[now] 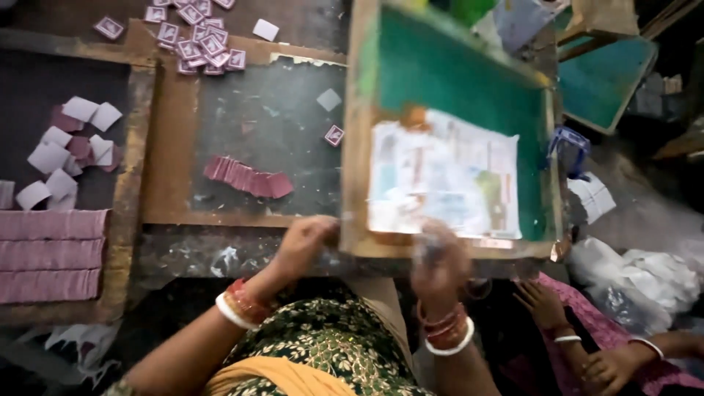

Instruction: The recorder performs manual screen printing on small square labels, using a putty knife to apply ink and a scraper to spread it over the screen.

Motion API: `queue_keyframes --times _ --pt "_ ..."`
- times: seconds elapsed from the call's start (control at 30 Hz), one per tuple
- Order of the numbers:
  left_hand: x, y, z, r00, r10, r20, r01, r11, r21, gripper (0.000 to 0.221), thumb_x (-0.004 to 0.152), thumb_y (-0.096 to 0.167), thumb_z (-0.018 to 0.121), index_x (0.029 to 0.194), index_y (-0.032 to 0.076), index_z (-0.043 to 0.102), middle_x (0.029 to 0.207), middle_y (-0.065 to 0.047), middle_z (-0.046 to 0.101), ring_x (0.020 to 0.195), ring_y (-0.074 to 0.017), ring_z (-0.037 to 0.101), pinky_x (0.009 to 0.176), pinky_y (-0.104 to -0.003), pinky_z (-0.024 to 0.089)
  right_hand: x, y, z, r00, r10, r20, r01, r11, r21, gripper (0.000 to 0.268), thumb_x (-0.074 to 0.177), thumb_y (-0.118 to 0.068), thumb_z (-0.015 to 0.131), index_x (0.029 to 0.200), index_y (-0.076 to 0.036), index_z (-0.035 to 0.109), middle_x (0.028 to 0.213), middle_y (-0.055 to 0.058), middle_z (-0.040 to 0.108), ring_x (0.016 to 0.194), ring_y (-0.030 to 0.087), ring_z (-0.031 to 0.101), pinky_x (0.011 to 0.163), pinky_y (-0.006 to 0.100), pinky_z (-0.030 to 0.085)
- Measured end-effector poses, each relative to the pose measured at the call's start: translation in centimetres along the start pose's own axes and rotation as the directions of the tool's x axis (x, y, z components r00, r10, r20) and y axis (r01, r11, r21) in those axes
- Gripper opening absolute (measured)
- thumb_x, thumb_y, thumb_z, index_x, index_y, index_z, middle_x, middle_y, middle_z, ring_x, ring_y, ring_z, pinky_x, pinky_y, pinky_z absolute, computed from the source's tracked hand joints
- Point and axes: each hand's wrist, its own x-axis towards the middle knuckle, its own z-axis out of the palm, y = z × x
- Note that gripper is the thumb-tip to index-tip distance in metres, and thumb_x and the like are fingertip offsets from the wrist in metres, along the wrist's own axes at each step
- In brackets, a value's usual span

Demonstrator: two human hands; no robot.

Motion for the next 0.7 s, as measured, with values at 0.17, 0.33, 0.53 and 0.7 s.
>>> queue_keyframes --times 0.17,0.33,0.53,0.7 --pt "-1.5 2.5 -1.1 0.855 -0.471 -0.218 0.5 0.638 0.585 0.05 0.082 0.046 0.083 0.089 -0.001 0.065 0.08 -0.02 0.07 0.075 -0.0367 0.07 0.071 -0.045 0.054 3.1 -0.9 5.5 0.905 -0.149 0.398 0.119 0.988 0.099 0.015 0.097 -0.011 0.066 0.109 -0.004 0.072 0.102 0.018 0.073 0.097 0.036 0.07 0.085 0.043 0.056" --pt "-1.9 -1.5 -1.3 0.955 -0.275 -0.116 0.239 0.473 0.848 0.047 0.072 0.041 0.083 0.094 0.004 0.063 0.088 -0.018 0.073 0.087 -0.0392 0.071 0.076 -0.05 0.056 6.8 2.8 10.6 0.728 -0.056 0.684 0.159 0.983 -0.089 0.014 0.093 -0.013 0.07 0.106 -0.008 0.074 0.096 0.013 0.076 0.089 0.033 0.069 0.091 0.045 0.052" --pt "-1.5 1.7 -1.8 0.937 -0.309 -0.161 0.312 0.536 0.784 0.041 0.07 0.036 0.085 0.093 0.005 0.07 0.088 -0.019 0.073 0.087 -0.0385 0.07 0.076 -0.05 0.055 -1.1 2.1 9.5 0.78 -0.167 0.604 0.204 0.979 0.007 0.03 0.089 -0.003 0.065 0.117 -0.011 0.073 0.113 0.013 0.074 0.106 0.031 0.069 0.114 0.051 0.04" --pt "-0.4 5.1 -2.1 0.879 -0.437 -0.192 0.457 0.652 0.605 0.053 0.062 0.037 0.091 0.104 0.01 0.076 0.089 -0.014 0.076 0.082 -0.0301 0.073 0.075 -0.042 0.057 -2.8 -1.0 5.5 0.817 -0.053 0.574 0.069 0.998 -0.006 0.034 0.086 -0.001 0.066 0.118 -0.009 0.073 0.116 0.013 0.075 0.111 0.029 0.071 0.114 0.051 0.041"
